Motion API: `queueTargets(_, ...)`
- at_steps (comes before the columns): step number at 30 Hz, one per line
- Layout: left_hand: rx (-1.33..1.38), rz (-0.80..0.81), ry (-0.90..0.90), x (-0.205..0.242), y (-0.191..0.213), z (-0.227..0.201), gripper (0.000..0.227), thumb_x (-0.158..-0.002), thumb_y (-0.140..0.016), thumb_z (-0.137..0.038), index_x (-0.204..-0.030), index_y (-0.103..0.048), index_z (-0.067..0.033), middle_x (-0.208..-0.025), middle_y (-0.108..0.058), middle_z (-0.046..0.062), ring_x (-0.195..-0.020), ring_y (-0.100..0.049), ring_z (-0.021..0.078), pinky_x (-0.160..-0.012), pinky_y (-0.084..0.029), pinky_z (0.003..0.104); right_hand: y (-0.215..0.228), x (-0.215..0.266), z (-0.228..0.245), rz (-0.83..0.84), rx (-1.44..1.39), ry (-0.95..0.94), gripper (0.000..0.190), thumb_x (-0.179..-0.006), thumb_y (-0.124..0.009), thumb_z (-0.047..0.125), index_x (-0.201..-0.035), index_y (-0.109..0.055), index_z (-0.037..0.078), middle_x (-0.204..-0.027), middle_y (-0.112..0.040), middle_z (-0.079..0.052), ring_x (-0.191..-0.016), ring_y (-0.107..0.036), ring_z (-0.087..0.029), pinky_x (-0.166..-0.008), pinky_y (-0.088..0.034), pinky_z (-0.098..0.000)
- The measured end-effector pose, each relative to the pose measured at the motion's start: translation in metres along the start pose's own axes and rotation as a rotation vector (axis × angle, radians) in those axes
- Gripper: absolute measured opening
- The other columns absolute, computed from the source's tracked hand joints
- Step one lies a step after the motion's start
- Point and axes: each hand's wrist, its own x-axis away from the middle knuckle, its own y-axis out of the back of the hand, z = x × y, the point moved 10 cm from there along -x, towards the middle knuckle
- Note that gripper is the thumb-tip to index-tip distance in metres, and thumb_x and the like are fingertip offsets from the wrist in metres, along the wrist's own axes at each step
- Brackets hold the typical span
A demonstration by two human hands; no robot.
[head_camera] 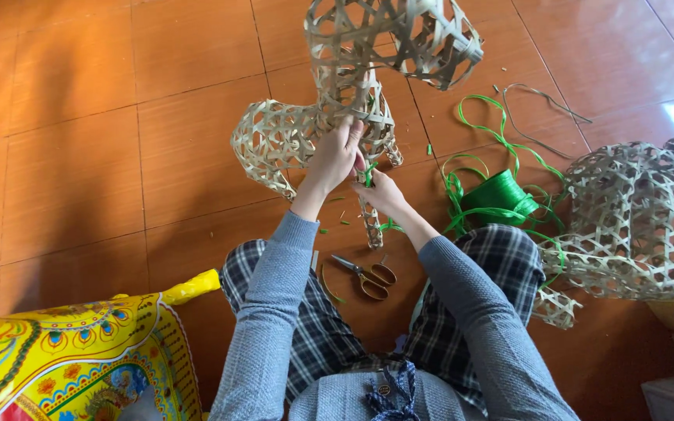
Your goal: Tying green ribbons onto a woven bamboo giraffe frame and cutting them with scissors
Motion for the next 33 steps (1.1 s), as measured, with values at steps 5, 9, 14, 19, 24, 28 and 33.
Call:
queueTargets(5, -0.390, -0.439, -0.275, 0.037, 0.023, -0.002, 0.031, -0.105, -0.042, -0.023, -0.130, -0.049, -0.0049, -0.056, -0.063, 0.004, -0.049, -0.061, 0.0210, -0.051, -0.050, 0.032, -0.003, -0.003, 0.003, 0.011, 0.011, -0.032, 0.036, -0.080, -0.070, 0.048, -0.097, -0.063, 0.017, -0.090, -0.070, -0.012, -0.099, -0.066, -0.032, -0.089, -0.052, -0.0480)
queueTargets(9, -0.420, -0.603, -0.307, 0.053, 0.017, 0.023, 0.031, -0.106, -0.047, -0.029, -0.112, -0.065, -0.0048, -0.051, -0.060, 0.002, -0.042, -0.056, 0.0153, -0.042, -0.042, 0.024, -0.003, 0.001, 0.012, 0.002, 0.078, -0.051, 0.031, -0.077, -0.068, 0.041, -0.092, -0.061, 0.015, -0.083, -0.069, -0.012, -0.089, -0.069, -0.031, -0.085, -0.052, -0.0492)
queueTargets(14, 0.151, -0.273, -0.185, 0.010, -0.015, 0.059, 0.031, -0.105, -0.042, -0.035, -0.108, -0.053, -0.0062, -0.052, -0.063, 0.004, -0.042, -0.061, 0.0174, -0.039, -0.047, 0.030, -0.016, -0.012, -0.014, 0.003, 0.078, -0.024, 0.035, -0.077, -0.070, 0.042, -0.095, -0.061, 0.012, -0.086, -0.069, -0.016, -0.095, -0.067, -0.036, -0.084, -0.052, -0.0506)
queueTargets(19, 0.492, -0.212, -0.149, 0.010, -0.014, 0.040, 0.034, -0.105, -0.041, -0.027, -0.083, -0.051, -0.0041, -0.049, -0.062, 0.008, -0.036, -0.058, 0.0146, -0.029, -0.041, 0.023, -0.007, 0.002, 0.009, 0.031, 0.086, 0.028, 0.038, -0.079, -0.067, 0.042, -0.099, -0.058, 0.011, -0.093, -0.069, -0.019, -0.098, -0.066, -0.039, -0.086, -0.051, -0.0519)
queueTargets(24, 0.559, -0.241, -0.078, 0.007, -0.012, 0.054, 0.033, -0.104, -0.045, -0.028, -0.081, -0.052, -0.0049, -0.047, -0.061, 0.010, -0.034, -0.057, 0.0164, -0.031, -0.041, 0.024, 0.028, 0.044, 0.053, 0.138, 0.517, 0.101, 0.040, -0.094, -0.049, 0.036, -0.120, -0.051, 0.006, -0.108, -0.067, -0.024, -0.106, -0.063, -0.045, -0.092, -0.050, -0.0569)
queueTargets(28, 0.553, -0.232, -0.088, 0.007, -0.013, 0.054, 0.032, -0.104, -0.046, -0.029, -0.085, -0.054, -0.0046, -0.049, -0.062, 0.011, -0.037, -0.059, 0.0180, -0.032, -0.042, 0.025, 0.074, 0.062, 0.072, -0.078, 0.284, 0.334, 0.025, -0.095, -0.048, 0.013, -0.112, -0.063, 0.004, -0.100, -0.069, -0.023, -0.097, -0.065, -0.045, -0.081, -0.054, -0.0560)
queueTargets(33, 0.553, -0.227, -0.075, 0.009, -0.015, 0.047, 0.039, -0.104, -0.045, -0.032, -0.076, -0.053, -0.0070, -0.048, -0.061, 0.009, -0.035, -0.057, 0.0157, -0.032, -0.042, 0.023, 0.111, 0.089, 0.105, -0.288, 0.169, 0.599, 0.024, -0.096, -0.056, 0.010, -0.117, -0.068, 0.009, -0.084, -0.061, -0.015, -0.074, -0.065, -0.035, -0.062, -0.052, -0.0420)
